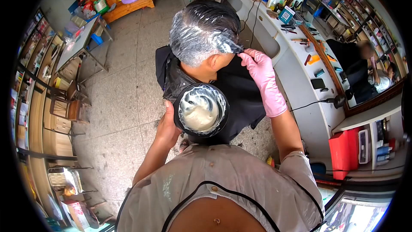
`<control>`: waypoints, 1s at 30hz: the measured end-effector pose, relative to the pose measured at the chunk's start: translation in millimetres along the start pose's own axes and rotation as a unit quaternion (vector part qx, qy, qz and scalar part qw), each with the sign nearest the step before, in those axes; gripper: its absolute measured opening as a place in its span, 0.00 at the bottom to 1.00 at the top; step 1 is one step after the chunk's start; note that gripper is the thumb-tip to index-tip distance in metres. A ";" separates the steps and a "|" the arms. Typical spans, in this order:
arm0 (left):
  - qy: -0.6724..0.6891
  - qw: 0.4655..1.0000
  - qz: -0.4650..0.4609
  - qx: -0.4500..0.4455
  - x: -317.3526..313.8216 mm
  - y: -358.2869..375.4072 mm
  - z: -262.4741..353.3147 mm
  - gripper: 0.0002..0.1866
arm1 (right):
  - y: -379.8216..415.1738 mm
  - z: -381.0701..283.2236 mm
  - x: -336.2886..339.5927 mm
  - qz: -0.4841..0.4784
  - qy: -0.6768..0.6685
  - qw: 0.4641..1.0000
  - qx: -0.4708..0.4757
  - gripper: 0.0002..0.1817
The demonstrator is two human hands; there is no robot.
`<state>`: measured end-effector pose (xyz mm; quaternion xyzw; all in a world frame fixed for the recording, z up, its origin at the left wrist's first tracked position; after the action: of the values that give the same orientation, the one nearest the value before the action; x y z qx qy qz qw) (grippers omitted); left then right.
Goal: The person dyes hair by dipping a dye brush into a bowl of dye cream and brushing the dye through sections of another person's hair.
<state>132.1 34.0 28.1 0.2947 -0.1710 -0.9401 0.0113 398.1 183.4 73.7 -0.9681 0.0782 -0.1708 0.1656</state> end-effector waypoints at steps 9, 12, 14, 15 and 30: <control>0.009 1.000 0.007 0.008 3.2 1.2 -1.2 0.40 | 9.2 -9.3 6.3 -0.017 0.040 0.998 0.049 0.09; 0.005 1.000 0.004 0.001 3.2 2.8 0.9 0.40 | 1.0 -0.1 23.0 0.039 0.072 0.994 0.065 0.09; 0.003 1.000 0.011 0.000 3.2 1.9 -0.9 0.40 | 0.8 3.2 36.1 0.036 0.090 0.992 0.076 0.09; 0.000 1.000 0.017 0.001 4.1 1.6 -1.3 0.40 | 1.3 -3.0 38.5 0.028 0.087 0.991 0.101 0.09; 0.015 0.999 0.026 0.017 11.5 5.5 -4.9 0.39 | 6.8 -120.6 17.0 0.036 0.486 0.761 0.429 0.09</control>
<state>124.9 25.9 19.8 0.3045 -0.1944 -0.9319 0.0332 370.3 138.0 183.5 -0.5796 0.1011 -0.6276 0.5099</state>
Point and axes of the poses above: each hand's wrist, its own y-axis away from the middle knuckle, its own x-axis out of the back of the hand, z = x × y, the point moved 7 cm from there along -y, towards the middle knuckle, and after that the axes turned 8 degrees about y, right-handed, at the moved point
